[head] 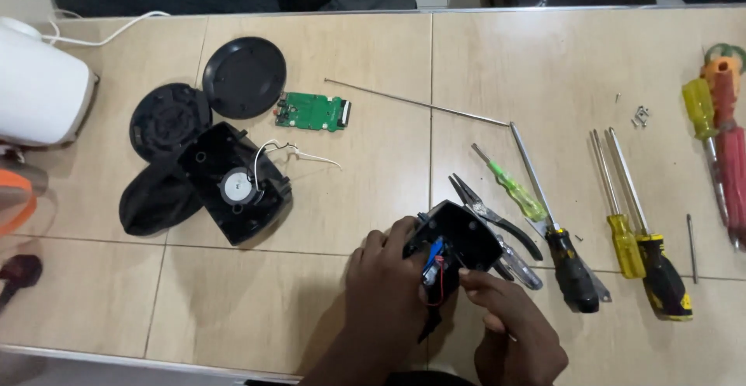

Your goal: The person uses a screwdriver to tighten screws on a black electronic device held in their hands. They manipulate the device and wires while working on a tiled floor surrounded by tools and disassembled parts.

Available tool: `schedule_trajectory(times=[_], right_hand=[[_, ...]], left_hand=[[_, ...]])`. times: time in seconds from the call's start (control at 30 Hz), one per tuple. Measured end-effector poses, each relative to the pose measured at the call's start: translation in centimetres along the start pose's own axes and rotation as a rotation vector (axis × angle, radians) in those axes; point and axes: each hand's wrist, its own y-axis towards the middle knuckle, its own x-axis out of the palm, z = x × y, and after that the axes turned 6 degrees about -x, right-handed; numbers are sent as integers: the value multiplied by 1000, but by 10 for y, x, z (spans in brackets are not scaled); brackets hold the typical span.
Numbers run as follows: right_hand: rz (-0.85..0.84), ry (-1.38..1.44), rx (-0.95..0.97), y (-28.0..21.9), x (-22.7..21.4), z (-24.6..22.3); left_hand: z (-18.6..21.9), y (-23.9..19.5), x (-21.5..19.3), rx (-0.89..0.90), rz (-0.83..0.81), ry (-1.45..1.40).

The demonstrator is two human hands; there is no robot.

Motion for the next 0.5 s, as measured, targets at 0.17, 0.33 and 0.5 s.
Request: schedule_trajectory(times=[0.17, 0.33, 0.5], right_hand=[[68, -118, -12, 12, 2, -27], [148, -21, -48, -3, 8, -1], [136, -31, 137, -3, 8, 6]], left_hand=[[2, -1, -5, 64, 59, -94], [2, -2, -5, 81, 87, -83], [2, -1, 1, 90, 180, -58]])
